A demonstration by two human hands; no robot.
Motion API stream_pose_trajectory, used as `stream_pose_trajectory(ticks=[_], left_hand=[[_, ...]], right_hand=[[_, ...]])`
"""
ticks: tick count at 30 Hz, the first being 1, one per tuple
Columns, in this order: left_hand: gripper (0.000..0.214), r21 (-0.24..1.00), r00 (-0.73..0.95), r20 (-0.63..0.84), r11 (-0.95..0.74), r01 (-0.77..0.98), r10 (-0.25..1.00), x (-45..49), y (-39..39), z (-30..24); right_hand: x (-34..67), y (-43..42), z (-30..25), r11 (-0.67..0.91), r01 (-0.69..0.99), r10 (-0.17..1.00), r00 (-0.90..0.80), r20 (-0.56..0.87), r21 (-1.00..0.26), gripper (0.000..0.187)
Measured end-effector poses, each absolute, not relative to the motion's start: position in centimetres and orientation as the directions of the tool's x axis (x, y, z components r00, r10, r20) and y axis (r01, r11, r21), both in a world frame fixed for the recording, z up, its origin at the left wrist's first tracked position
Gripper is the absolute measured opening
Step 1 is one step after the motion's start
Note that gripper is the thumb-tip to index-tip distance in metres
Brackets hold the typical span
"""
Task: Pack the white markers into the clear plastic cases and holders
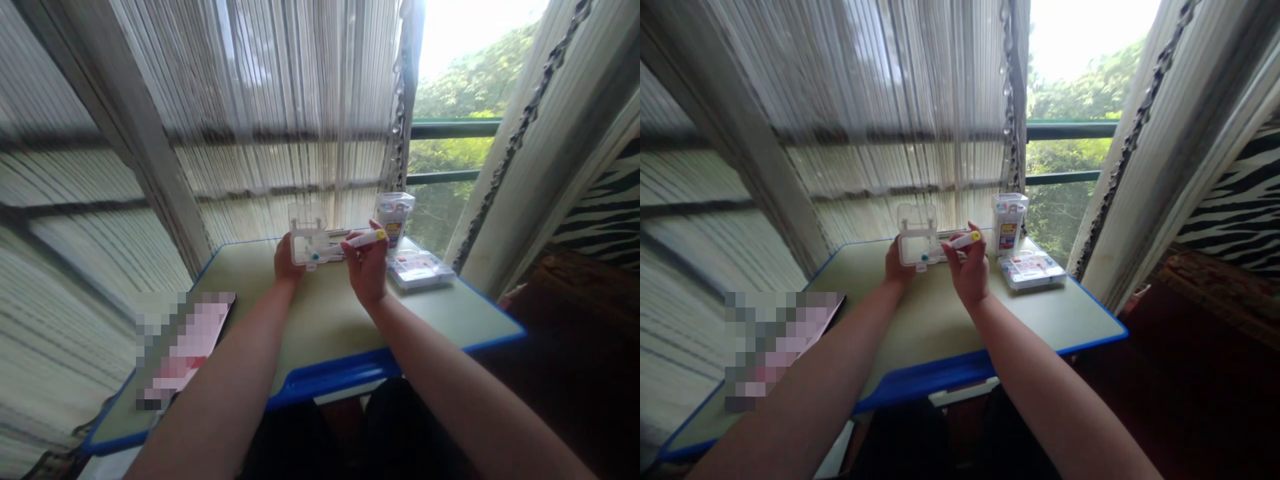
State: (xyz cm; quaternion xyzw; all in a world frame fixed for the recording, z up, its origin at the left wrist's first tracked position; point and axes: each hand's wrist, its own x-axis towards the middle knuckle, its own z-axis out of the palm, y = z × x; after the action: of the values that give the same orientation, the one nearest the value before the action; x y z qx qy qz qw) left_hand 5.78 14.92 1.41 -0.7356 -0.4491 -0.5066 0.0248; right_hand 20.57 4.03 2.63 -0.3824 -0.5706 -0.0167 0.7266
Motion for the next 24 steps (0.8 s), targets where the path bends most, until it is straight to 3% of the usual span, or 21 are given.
stream_pose_trajectory(ticks=[5, 9, 12, 18, 24], left_hand=[[0.039, 0.361, 0.181, 0.754, -0.629, 0.688, 0.631, 5.8, 14.9, 1.3], [0.045, 0.350, 0.188, 0.753, -0.626, 0.696, 0.630, 5.8, 15.1, 1.2], [0.045, 0.352, 0.172, 0.769, -0.633, 0.689, 0.615, 5.8, 15.1, 1.3], [0.037, 0.352, 0.167, 0.769, -0.627, 0.695, 0.617, 5.8, 14.9, 1.4], [0.039, 0.343, 0.170, 0.771, -0.625, 0.701, 0.614, 5.9, 14.9, 1.4]], right_hand=[[21.3, 5.0, 1.7, 0.608, 0.604, 0.523, 0.183, 0.832, -0.515, 0.067], [21.6, 5.5, 1.5, 0.577, 0.719, 0.551, 0.007, 0.834, -0.387, 0.056], [21.7, 5.5, 1.6, 0.525, 0.775, 0.552, 0.005, 0.834, -0.352, 0.049], [21.6, 5.2, 1.7, 0.534, 0.753, 0.671, -0.102, 0.734, -0.384, 0.018], [21.2, 4.4, 2.2, 0.571, 0.724, 0.672, -0.143, 0.726, -0.386, 0.021]])
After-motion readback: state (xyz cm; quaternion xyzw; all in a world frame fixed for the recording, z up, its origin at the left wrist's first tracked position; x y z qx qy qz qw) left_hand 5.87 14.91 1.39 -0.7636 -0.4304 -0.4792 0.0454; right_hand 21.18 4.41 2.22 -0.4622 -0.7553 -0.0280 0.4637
